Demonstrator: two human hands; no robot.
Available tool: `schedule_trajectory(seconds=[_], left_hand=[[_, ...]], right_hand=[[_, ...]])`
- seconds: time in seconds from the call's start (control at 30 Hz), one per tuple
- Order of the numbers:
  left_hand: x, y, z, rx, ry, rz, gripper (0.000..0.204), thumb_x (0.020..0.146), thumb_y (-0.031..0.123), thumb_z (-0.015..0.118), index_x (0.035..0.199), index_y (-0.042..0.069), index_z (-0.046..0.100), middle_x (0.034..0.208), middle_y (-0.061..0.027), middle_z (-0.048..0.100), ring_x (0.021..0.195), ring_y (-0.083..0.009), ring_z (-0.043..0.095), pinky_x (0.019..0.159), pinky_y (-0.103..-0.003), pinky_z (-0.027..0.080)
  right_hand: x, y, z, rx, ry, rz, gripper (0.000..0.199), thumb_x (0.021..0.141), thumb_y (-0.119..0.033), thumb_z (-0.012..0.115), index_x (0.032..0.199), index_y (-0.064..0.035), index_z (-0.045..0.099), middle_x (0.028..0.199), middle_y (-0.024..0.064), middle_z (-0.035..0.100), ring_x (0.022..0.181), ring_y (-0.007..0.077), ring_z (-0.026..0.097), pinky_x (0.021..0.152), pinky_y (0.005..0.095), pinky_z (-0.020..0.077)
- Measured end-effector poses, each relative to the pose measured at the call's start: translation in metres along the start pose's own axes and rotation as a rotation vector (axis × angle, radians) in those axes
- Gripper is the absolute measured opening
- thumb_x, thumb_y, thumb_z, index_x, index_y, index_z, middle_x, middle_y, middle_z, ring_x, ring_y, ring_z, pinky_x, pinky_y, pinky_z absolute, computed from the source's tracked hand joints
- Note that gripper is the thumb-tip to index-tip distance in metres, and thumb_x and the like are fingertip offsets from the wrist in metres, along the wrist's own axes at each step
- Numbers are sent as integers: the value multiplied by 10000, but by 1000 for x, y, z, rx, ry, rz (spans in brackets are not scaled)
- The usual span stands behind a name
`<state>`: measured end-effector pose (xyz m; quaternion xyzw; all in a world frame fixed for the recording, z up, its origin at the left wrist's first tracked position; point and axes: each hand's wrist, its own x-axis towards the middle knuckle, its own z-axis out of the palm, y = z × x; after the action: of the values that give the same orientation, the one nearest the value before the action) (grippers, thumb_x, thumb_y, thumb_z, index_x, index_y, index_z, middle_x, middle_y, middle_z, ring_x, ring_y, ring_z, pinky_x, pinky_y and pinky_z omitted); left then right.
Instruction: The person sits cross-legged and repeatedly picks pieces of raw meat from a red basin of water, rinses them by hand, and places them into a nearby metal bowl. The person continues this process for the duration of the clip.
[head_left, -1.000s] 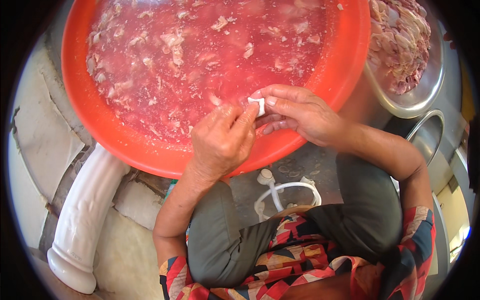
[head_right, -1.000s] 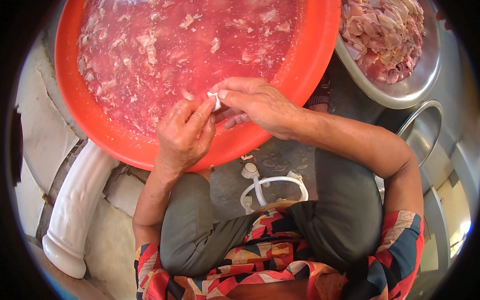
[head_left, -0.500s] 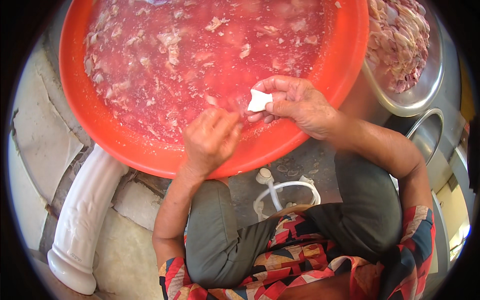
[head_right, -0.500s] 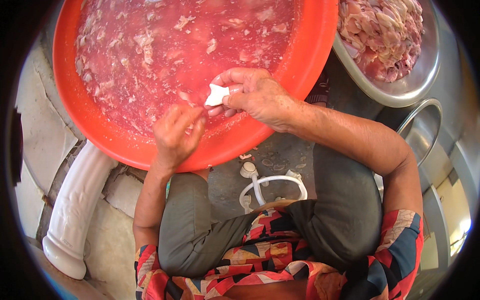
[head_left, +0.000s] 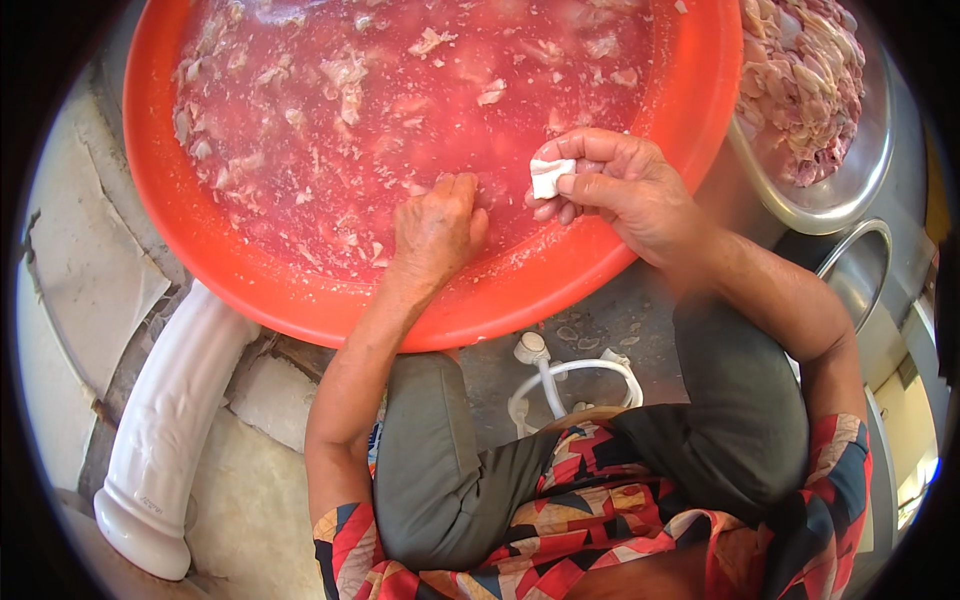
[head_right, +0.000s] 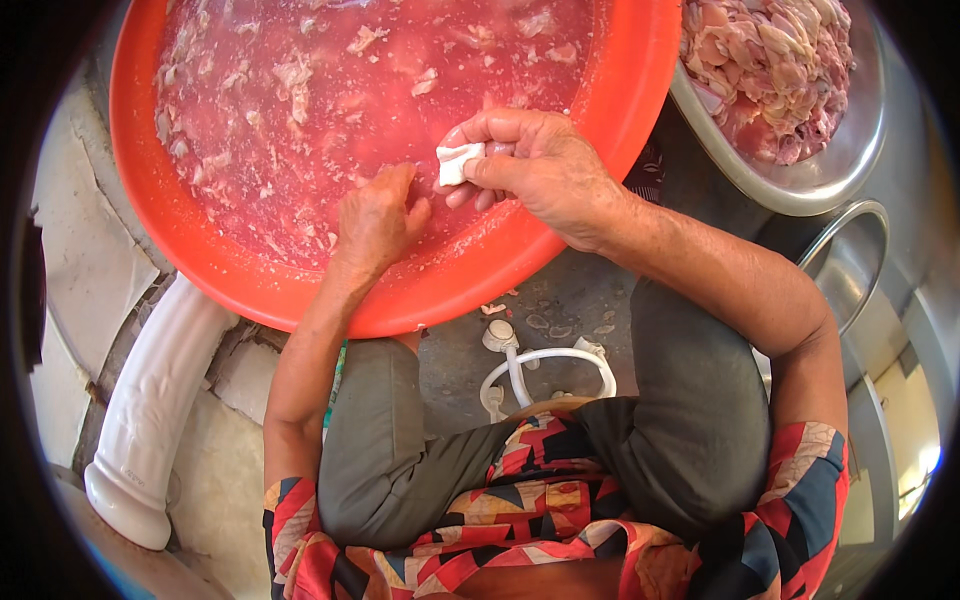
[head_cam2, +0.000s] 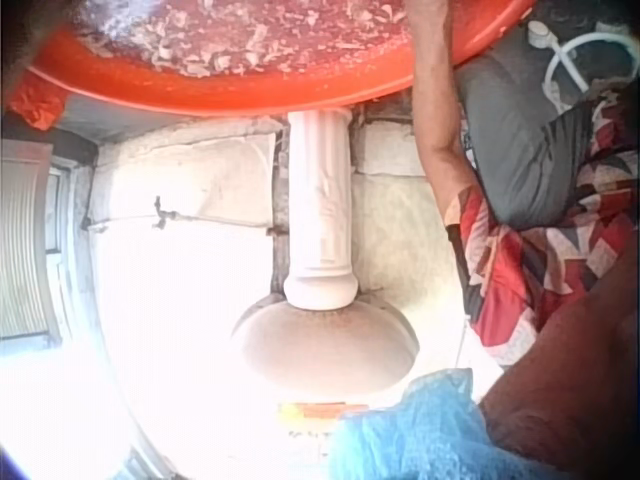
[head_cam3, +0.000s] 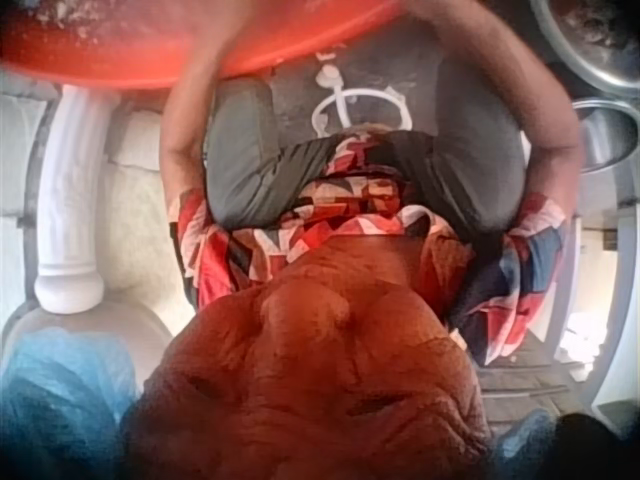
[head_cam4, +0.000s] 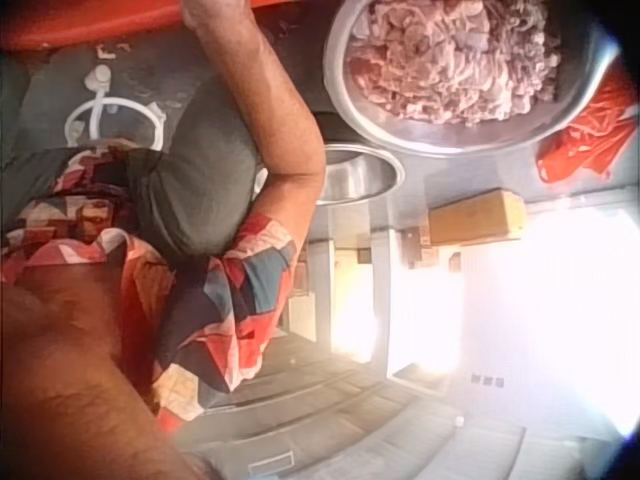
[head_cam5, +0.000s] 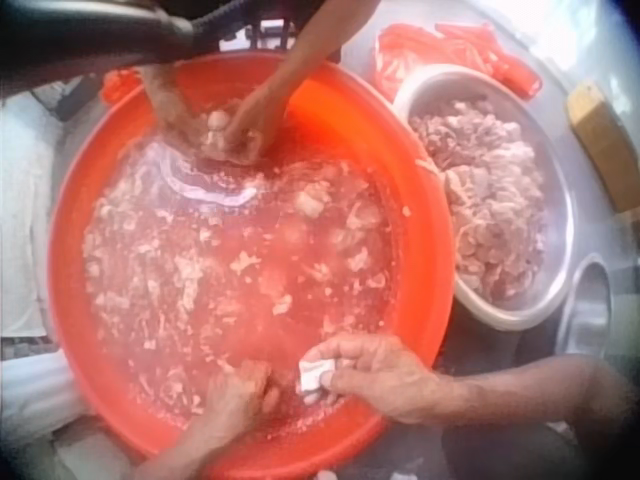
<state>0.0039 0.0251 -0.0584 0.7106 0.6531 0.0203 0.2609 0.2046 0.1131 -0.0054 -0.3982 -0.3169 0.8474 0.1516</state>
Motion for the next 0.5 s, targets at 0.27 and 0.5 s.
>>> schedule_trajectory(seconds=[0.27, 0.5], left_hand=[[-1, -16, -4, -592, -166, -328, 80, 799, 91, 605, 791, 12, 612, 603, -7, 563, 515, -47, 509, 424, -253, 400], [-11, -31, -19, -1382, -347, -595, 89, 802, 96, 572, 800, 8, 578, 632, -15, 568, 484, -64, 492, 430, -208, 385]], right_hand=[[-2, -1, -1, -3, 19, 0, 167, 863, -83, 525, 992, 1, 589, 840, 54, 630, 726, 94, 590, 679, 226, 483], [-19, -50, -16, -289, 170, -324, 175, 868, -98, 551, 1010, -6, 595, 872, 67, 642, 749, 92, 587, 673, 221, 474]])
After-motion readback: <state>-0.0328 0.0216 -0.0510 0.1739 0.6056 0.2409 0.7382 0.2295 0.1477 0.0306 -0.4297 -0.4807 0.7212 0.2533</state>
